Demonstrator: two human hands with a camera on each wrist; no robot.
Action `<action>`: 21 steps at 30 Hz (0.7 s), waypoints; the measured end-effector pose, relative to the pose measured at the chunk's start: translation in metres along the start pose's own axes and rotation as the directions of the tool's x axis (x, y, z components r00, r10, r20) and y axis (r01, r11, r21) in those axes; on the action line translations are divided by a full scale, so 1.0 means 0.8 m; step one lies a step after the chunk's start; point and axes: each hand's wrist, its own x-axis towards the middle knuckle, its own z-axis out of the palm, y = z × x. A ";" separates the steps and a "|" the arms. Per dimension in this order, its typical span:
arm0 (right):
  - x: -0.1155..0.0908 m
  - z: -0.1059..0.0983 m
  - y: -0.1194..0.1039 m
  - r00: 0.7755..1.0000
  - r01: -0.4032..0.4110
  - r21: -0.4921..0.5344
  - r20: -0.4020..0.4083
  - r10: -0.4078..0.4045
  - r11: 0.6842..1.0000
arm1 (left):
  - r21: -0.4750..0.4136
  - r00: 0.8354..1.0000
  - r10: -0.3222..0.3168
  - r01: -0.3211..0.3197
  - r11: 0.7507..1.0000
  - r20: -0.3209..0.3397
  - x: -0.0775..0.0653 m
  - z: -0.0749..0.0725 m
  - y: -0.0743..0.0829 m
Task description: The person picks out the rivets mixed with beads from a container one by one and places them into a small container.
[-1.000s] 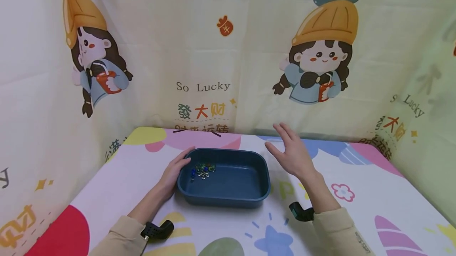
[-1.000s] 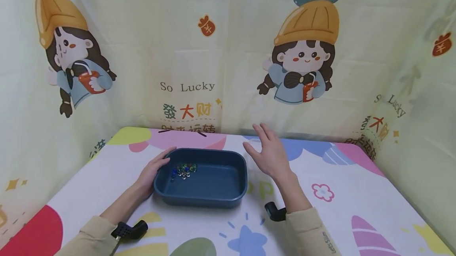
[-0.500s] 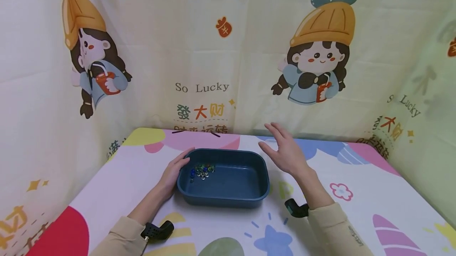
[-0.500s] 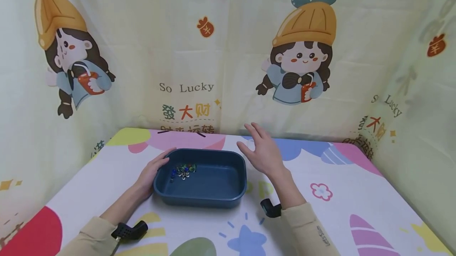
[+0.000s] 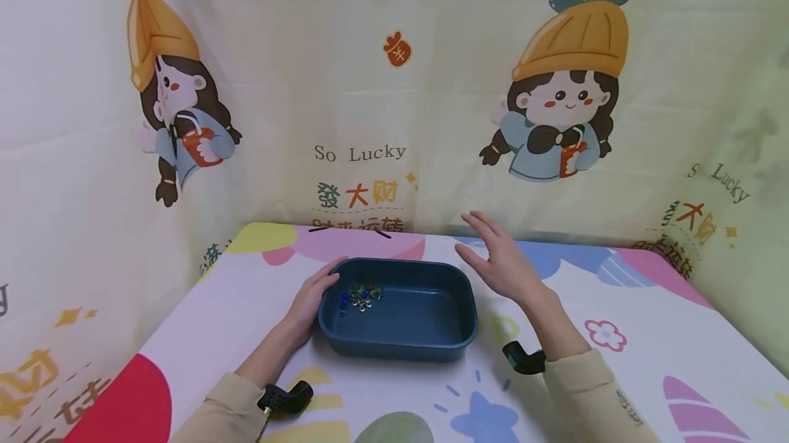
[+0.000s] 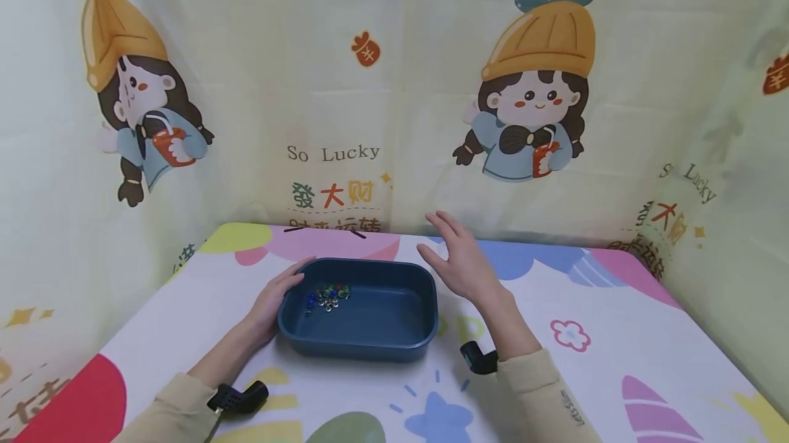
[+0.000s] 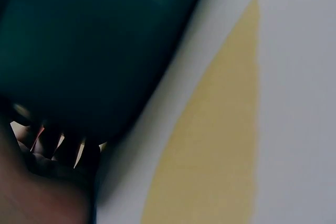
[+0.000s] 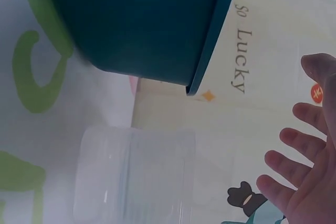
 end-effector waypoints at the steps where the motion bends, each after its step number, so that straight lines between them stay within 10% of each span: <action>1: -0.001 -0.001 0.000 1.000 0.002 -0.004 0.001 -0.002 1.000 | -0.003 1.000 0.001 -0.001 1.000 0.001 0.001 0.001 -0.001; 21: 0.009 0.006 -0.011 0.997 0.053 0.032 0.050 -0.055 0.998 | -0.009 1.000 -0.003 0.003 1.000 0.003 0.003 0.001 0.002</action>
